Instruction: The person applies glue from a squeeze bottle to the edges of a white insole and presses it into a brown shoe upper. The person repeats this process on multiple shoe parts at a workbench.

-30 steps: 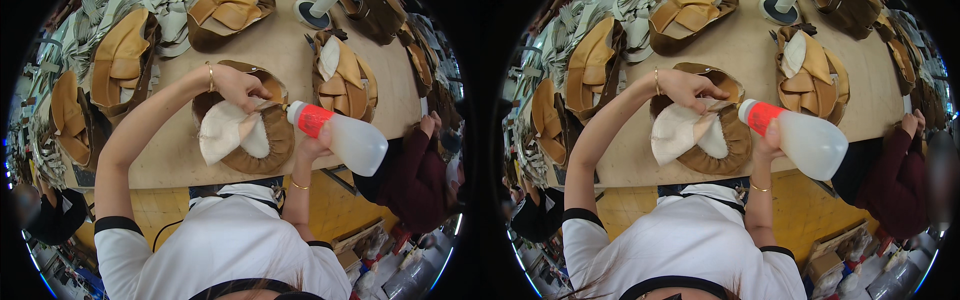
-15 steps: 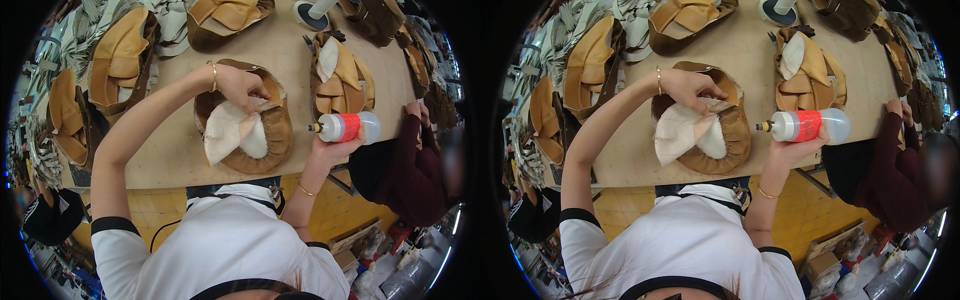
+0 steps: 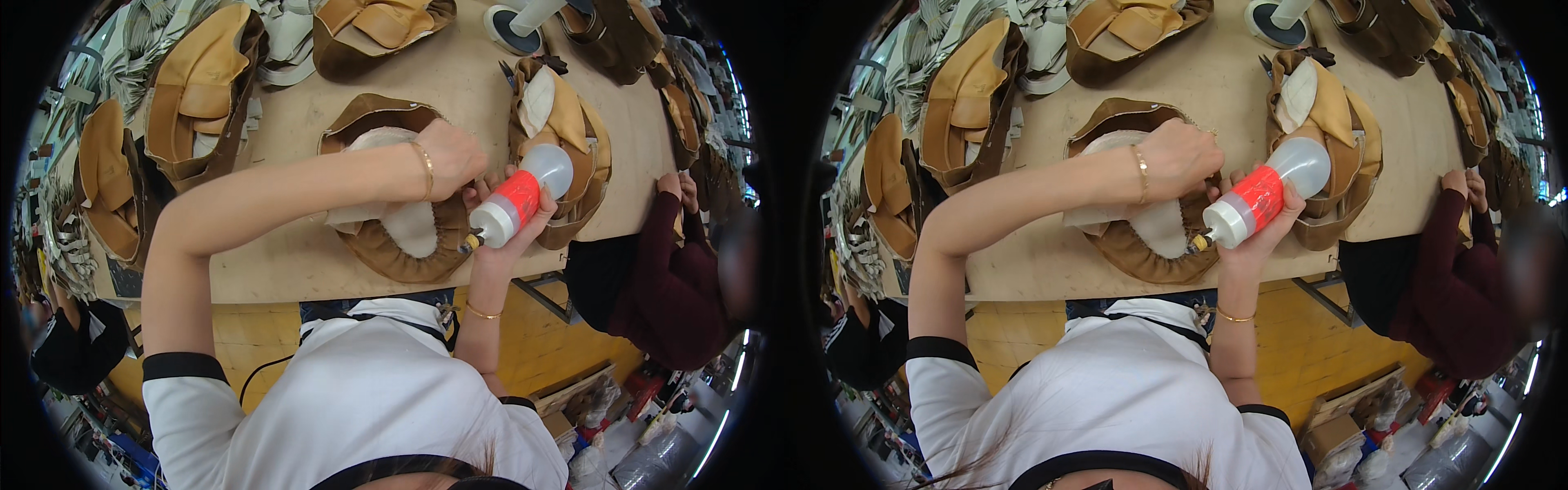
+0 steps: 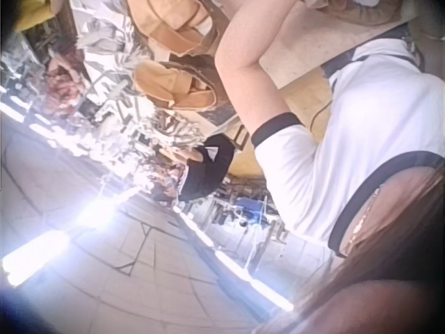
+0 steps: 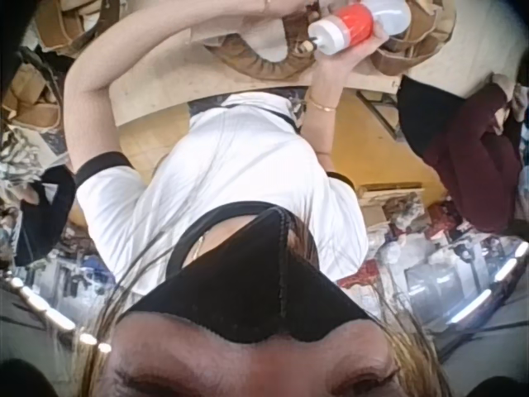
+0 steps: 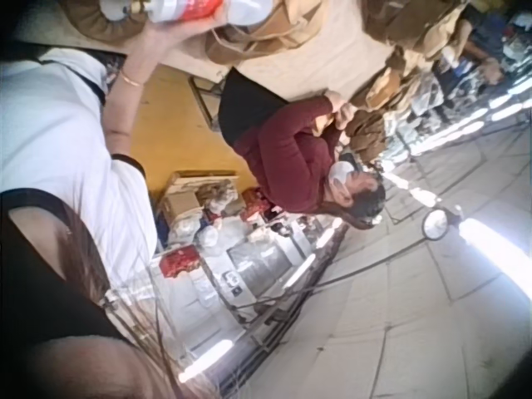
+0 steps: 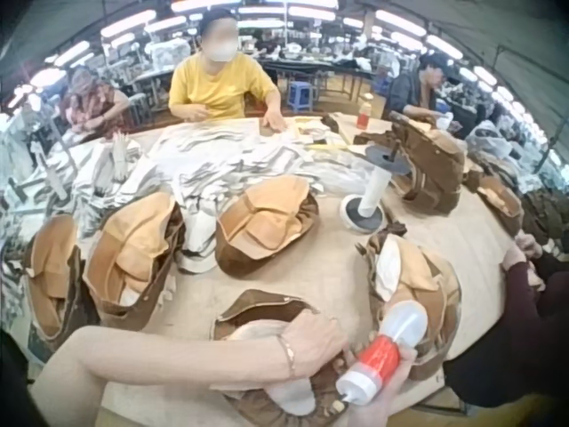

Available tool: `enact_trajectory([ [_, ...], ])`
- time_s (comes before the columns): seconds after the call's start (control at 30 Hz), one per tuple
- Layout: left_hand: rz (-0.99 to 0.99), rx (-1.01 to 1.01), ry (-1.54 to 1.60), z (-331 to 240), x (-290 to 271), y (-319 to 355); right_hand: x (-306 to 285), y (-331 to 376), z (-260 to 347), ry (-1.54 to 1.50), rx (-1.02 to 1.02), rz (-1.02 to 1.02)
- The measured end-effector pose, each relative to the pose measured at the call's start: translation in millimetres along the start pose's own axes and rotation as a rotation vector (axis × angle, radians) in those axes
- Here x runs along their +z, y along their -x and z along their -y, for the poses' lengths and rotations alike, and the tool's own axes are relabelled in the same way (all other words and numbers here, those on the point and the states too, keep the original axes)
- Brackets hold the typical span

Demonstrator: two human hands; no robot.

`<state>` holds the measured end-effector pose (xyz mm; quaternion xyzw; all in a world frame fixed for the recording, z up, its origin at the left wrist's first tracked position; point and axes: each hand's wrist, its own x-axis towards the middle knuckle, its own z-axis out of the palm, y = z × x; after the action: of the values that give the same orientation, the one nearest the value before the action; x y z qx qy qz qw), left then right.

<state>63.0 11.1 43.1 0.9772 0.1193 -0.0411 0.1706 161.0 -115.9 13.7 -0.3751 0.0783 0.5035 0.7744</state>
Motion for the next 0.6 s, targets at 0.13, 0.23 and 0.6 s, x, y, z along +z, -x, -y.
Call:
enact_trajectory([
  [0.13,0.15,0.085,0.119,24,1,-17,-9,-8,-11,-0.021,-0.039,0.09],
  [0.23,0.297,0.109,0.331,48,-4,-19,-19,-18,-29,0.107,-0.151,-0.005],
  [0.6,0.252,-0.013,0.56,69,-14,8,-46,-17,-40,0.126,-0.257,0.115],
])
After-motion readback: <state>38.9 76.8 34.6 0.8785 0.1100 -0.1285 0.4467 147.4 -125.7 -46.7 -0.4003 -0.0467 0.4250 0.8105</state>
